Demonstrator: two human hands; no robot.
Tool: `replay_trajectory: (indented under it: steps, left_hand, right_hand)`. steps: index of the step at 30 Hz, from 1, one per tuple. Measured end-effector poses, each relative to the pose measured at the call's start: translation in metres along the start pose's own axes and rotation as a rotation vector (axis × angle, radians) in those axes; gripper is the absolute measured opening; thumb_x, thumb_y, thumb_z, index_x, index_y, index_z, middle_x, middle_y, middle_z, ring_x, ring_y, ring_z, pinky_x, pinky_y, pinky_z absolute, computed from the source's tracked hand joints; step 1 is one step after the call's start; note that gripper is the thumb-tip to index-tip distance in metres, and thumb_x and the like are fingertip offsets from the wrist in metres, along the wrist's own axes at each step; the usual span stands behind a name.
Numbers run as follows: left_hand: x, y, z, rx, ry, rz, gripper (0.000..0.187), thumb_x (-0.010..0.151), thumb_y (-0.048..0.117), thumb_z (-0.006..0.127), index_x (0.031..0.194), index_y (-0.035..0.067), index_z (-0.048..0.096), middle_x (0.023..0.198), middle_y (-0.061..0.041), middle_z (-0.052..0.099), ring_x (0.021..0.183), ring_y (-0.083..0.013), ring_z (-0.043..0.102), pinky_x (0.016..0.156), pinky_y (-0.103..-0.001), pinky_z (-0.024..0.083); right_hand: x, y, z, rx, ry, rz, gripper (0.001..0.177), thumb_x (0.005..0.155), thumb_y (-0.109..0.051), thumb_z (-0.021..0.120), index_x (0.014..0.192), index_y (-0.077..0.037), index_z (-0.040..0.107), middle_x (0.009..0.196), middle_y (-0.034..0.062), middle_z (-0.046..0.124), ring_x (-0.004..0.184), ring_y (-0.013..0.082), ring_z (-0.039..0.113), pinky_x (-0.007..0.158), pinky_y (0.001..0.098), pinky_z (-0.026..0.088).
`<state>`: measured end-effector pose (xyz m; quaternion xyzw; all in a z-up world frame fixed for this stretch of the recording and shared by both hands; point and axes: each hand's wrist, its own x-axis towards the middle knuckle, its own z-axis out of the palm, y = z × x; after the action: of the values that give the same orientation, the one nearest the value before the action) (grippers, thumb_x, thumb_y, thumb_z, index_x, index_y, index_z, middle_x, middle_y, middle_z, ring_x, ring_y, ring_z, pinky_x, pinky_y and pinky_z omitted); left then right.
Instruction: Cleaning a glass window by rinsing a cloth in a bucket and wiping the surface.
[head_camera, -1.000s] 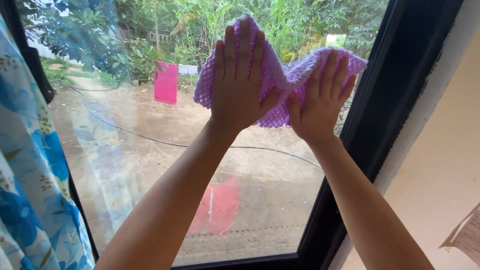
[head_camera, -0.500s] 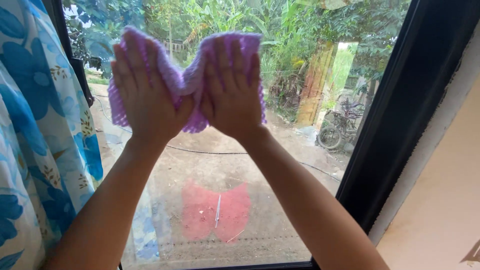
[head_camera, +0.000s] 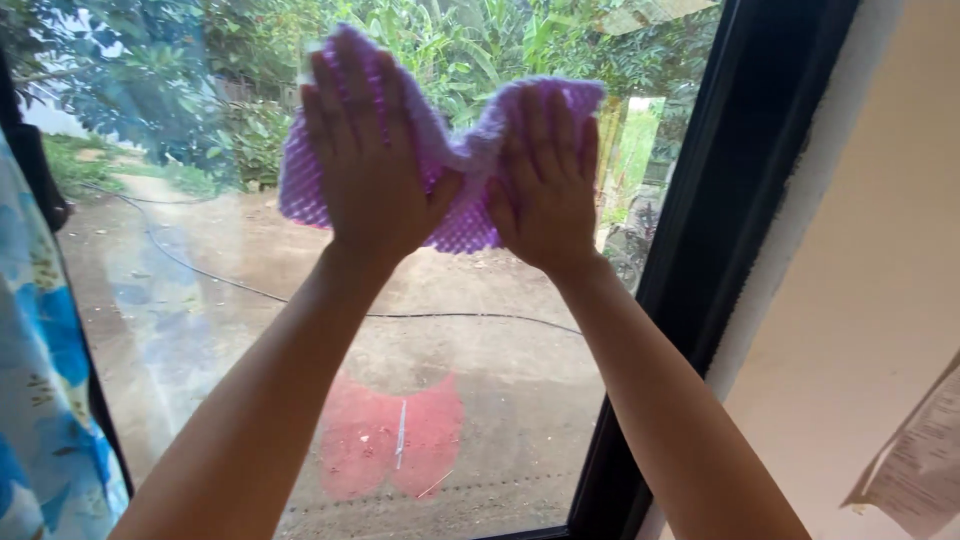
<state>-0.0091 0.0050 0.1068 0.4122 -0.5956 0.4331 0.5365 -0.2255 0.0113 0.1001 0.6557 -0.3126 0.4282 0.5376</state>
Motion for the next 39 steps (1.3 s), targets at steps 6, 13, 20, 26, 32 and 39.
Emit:
replay_trajectory:
  steps: [6, 13, 20, 26, 32, 39]
  left_hand:
    - [-0.004, 0.060, 0.023, -0.126, 0.016, 0.161, 0.104, 0.100, 0.078, 0.025, 0.161, -0.006, 0.025, 0.164, -0.035, 0.018, 0.155, -0.0504, 0.015, 0.129, -0.061, 0.011]
    - [-0.003, 0.037, 0.008, -0.223, -0.016, 0.216, 0.096, 0.107, 0.071, 0.038, 0.162, -0.007, 0.029, 0.167, -0.031, 0.022, 0.156, -0.0497, 0.017, 0.129, -0.060, 0.011]
    - [-0.006, -0.028, -0.016, -0.034, -0.130, 0.071, 0.101, 0.103, 0.076, 0.033, 0.160, -0.007, 0.024, 0.165, -0.031, 0.018, 0.154, -0.0502, 0.014, 0.127, -0.061, 0.009]
    - [-0.049, -0.092, -0.032, 0.002, -0.041, -0.020, 0.096, 0.109, 0.069, 0.041, 0.163, -0.007, 0.020, 0.168, -0.033, 0.016, 0.157, -0.0532, 0.010, 0.130, -0.064, 0.008]
    - [-0.061, -0.100, -0.026, 0.001, 0.020, -0.073, 0.097, 0.105, 0.064, 0.045, 0.165, -0.006, 0.015, 0.170, -0.034, 0.010, 0.159, -0.0541, 0.006, 0.131, -0.066, 0.006]
    - [0.009, -0.006, -0.048, 0.238, -0.406, -0.146, 0.115, 0.099, 0.090, 0.020, 0.163, -0.005, 0.005, 0.169, -0.034, 0.002, 0.159, -0.0497, 0.002, 0.132, -0.058, 0.002]
  right_hand:
    - [-0.060, 0.049, -0.016, -0.074, -0.041, 0.159, 0.072, 0.108, -0.045, 0.043, 0.160, 0.004, 0.041, 0.169, 0.0266, 0.027, 0.160, 0.0447, 0.017, 0.128, 0.0622, 0.004]
    - [-0.051, 0.038, -0.014, -0.066, -0.050, 0.154, 0.071, 0.107, -0.050, 0.045, 0.157, 0.000, 0.040, 0.168, 0.0294, 0.024, 0.159, 0.0492, 0.014, 0.125, 0.0675, 0.002]
    - [0.000, -0.016, 0.025, -0.190, 0.004, 0.158, 0.077, 0.109, -0.059, 0.029, 0.165, -0.006, 0.027, 0.169, 0.0260, 0.017, 0.158, 0.0472, 0.011, 0.127, 0.0689, 0.002]
    - [0.042, -0.096, 0.034, -0.204, -0.116, 0.103, 0.076, 0.106, -0.059, 0.025, 0.161, -0.007, 0.032, 0.166, 0.0245, 0.022, 0.155, 0.0464, 0.016, 0.124, 0.0694, 0.006]
    - [0.040, -0.105, 0.030, 0.006, -0.050, -0.105, 0.071, 0.110, -0.056, 0.024, 0.158, -0.007, 0.043, 0.166, 0.0211, 0.027, 0.156, 0.0423, 0.018, 0.125, 0.0674, 0.007]
    - [0.015, -0.029, 0.022, -0.074, -0.047, 0.015, 0.080, 0.109, -0.059, 0.024, 0.163, -0.002, 0.036, 0.169, 0.0219, 0.025, 0.158, 0.0412, 0.017, 0.128, 0.0619, 0.008]
